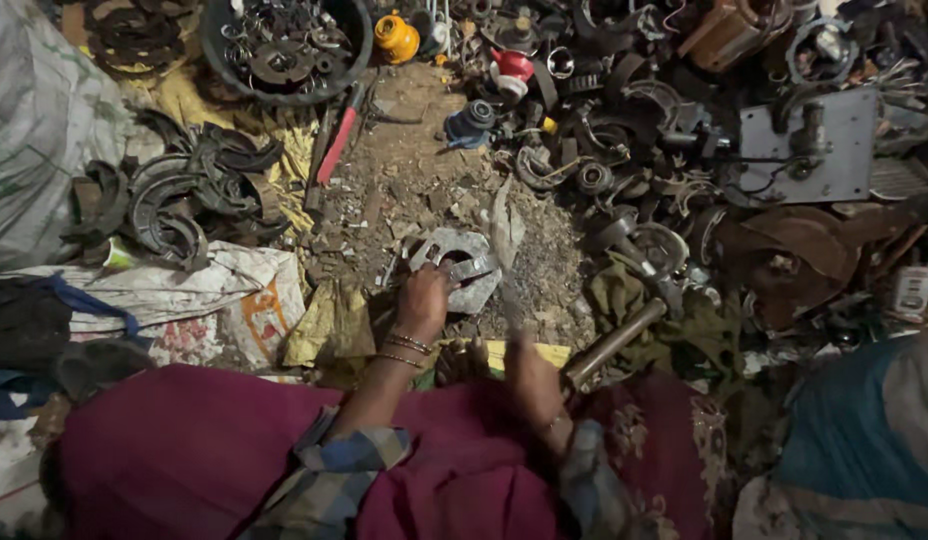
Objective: The person sits on the floor and repeatedly strikes a metal part with a hammer. The person holds the metal piece with one hand and swings the hammer with the other, striking the same area multiple times.
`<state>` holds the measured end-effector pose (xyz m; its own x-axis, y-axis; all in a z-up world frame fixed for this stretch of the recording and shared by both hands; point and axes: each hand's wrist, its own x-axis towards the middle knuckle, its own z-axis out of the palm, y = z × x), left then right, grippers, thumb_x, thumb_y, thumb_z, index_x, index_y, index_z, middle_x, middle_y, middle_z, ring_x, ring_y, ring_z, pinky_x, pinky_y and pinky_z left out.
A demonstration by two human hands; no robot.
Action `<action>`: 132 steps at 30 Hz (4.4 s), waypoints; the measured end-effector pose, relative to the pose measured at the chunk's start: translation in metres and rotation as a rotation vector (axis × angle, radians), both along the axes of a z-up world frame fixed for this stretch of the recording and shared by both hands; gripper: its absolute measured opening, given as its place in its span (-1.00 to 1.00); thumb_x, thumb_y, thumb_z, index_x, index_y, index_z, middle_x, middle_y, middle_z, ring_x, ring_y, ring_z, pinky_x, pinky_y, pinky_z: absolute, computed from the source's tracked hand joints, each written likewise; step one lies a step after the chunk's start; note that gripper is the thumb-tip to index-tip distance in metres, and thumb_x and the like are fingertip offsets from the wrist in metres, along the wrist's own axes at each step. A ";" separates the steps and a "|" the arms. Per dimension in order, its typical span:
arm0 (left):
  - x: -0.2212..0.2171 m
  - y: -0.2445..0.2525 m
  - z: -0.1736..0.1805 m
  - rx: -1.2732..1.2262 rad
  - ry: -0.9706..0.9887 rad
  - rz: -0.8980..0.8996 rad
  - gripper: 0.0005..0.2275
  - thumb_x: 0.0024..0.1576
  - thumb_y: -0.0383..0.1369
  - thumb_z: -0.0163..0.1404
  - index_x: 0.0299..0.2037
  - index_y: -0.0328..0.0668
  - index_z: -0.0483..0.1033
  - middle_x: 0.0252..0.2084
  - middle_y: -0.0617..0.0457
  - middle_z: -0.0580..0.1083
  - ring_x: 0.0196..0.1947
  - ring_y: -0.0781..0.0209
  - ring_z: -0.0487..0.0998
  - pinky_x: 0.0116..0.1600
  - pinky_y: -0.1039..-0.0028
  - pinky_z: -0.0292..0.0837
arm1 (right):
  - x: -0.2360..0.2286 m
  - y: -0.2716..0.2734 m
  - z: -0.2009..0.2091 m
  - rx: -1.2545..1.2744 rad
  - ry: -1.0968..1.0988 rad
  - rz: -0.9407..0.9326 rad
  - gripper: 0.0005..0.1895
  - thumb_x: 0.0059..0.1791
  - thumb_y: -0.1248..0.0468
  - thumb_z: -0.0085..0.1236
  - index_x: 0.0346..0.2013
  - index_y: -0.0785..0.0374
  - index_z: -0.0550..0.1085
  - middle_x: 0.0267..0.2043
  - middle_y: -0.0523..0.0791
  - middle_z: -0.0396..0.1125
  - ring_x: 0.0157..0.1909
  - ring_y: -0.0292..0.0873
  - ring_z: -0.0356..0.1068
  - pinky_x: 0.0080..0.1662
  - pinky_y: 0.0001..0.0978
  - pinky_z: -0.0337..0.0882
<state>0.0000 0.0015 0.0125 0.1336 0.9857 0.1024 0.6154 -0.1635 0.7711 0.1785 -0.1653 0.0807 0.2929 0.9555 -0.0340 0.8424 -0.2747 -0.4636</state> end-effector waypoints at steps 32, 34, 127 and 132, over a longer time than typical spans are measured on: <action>0.000 0.012 0.002 0.034 0.216 -0.060 -0.77 0.23 -0.34 -0.09 -0.31 -0.31 0.60 -0.25 -0.31 0.55 -0.18 -0.23 0.61 -0.12 0.09 0.49 | 0.004 0.014 0.017 0.045 0.046 0.003 -0.70 0.15 0.16 -0.21 -0.01 0.30 0.38 -0.37 0.22 0.41 -0.32 0.29 0.41 -0.29 0.12 0.37; -0.002 0.001 0.006 0.153 0.292 -0.114 -0.79 0.21 -0.37 -0.10 -0.31 -0.31 0.60 -0.24 -0.31 0.55 -0.19 -0.21 0.62 -0.12 0.09 0.51 | 0.015 -0.001 0.027 0.122 0.052 -0.067 -0.68 0.15 0.14 -0.23 -0.01 0.29 0.39 -0.37 0.22 0.42 -0.31 0.29 0.42 -0.27 0.13 0.37; 0.024 -0.011 0.050 0.177 0.216 -0.119 -0.65 0.19 -0.13 0.12 0.10 -0.12 0.65 -0.04 -0.18 0.60 -0.11 -0.17 0.62 -0.01 0.18 0.53 | 0.015 -0.002 -0.061 -0.087 0.403 -0.060 -0.57 0.09 0.07 0.06 0.10 0.30 0.30 -0.25 0.24 0.42 -0.17 0.35 0.42 -0.17 0.12 0.41; 0.020 -0.006 0.044 -0.116 -0.074 -0.041 -0.62 0.18 -0.07 0.15 0.06 -0.13 0.67 -0.10 -0.24 0.61 -0.17 -0.15 0.66 -0.05 0.19 0.50 | 0.011 0.002 -0.060 -0.179 0.337 -0.096 -0.58 0.08 0.02 0.13 0.01 0.30 0.34 -0.25 0.24 0.42 -0.17 0.36 0.42 -0.15 0.14 0.40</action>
